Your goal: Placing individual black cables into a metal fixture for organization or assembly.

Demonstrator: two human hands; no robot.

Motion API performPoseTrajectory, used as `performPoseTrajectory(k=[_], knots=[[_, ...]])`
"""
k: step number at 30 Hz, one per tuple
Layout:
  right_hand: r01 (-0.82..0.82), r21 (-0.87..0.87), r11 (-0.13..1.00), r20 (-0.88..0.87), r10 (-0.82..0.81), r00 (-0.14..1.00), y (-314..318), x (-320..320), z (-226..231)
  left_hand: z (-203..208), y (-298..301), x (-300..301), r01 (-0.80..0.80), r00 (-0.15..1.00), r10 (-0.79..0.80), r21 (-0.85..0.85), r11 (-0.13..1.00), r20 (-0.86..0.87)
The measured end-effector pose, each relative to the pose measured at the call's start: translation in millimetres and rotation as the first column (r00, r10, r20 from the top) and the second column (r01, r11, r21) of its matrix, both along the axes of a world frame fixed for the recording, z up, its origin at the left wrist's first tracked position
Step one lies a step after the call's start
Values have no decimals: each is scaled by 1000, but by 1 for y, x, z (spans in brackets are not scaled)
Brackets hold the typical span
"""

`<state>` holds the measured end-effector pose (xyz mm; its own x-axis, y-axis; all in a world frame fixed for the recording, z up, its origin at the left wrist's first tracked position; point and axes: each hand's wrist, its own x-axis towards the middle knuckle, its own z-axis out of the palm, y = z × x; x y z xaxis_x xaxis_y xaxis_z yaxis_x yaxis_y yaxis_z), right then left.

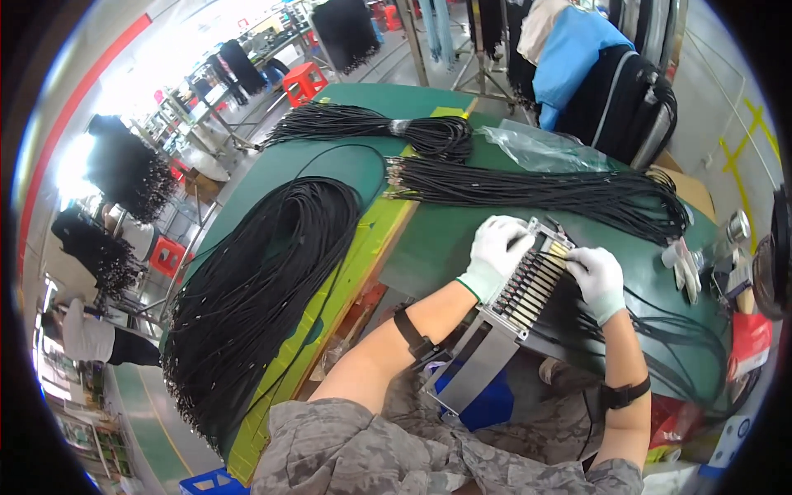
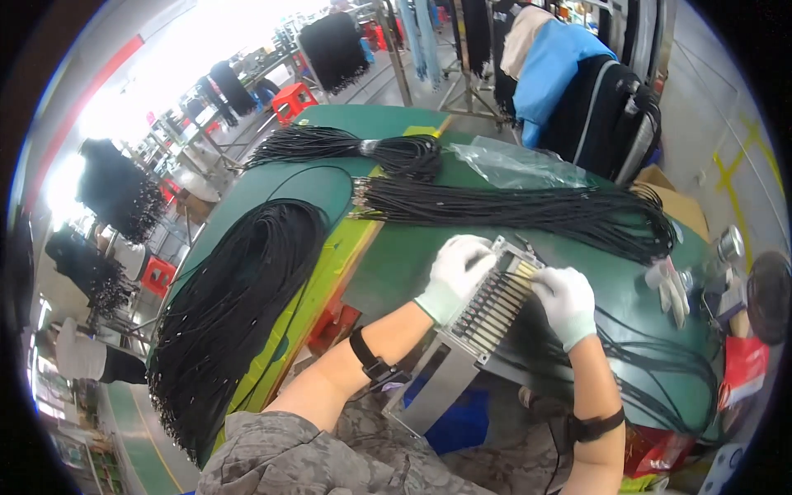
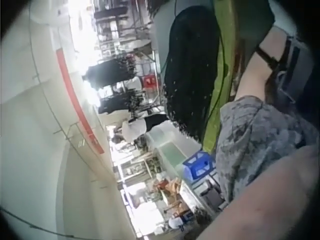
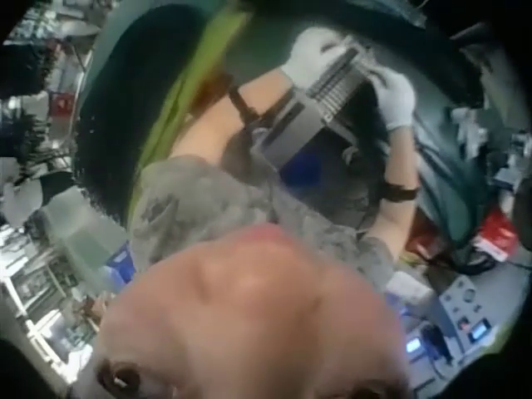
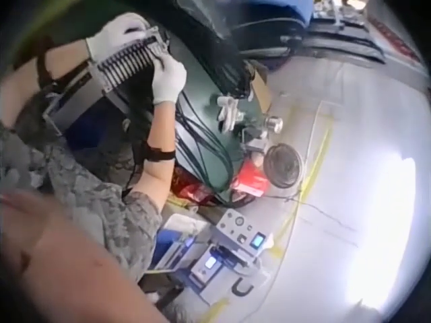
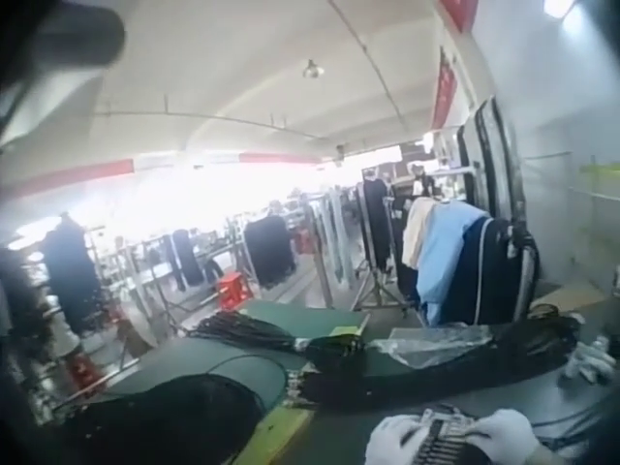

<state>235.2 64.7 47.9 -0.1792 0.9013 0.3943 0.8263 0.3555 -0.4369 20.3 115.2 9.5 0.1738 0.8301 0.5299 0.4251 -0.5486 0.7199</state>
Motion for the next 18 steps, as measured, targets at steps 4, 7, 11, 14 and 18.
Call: performPoseTrajectory(k=[4, 7, 11, 14, 18], knots=[[-18, 19, 1000, 5, 17, 1000, 13, 8, 0, 1, 8, -6, -36, 999, 36, -15, 999, -1], [-8, -41, 999, 48, 10, 999, 16, 4, 7, 6, 11, -11, -57, 996, 55, -22, 998, -72], [33, -106, 994, 106, -22, 994, 16, 11, -5, -4, 15, -4, -9, 997, 6, -46, 999, -76], [44, -97, 994, 122, -32, 992, 15, 13, -12, -6, 12, 0, -21, 995, 13, -82, 996, -100], [54, -82, 995, 163, -40, 986, 16, 9, -14, -6, 9, -2, -36, 990, 29, -48, 998, -138]])
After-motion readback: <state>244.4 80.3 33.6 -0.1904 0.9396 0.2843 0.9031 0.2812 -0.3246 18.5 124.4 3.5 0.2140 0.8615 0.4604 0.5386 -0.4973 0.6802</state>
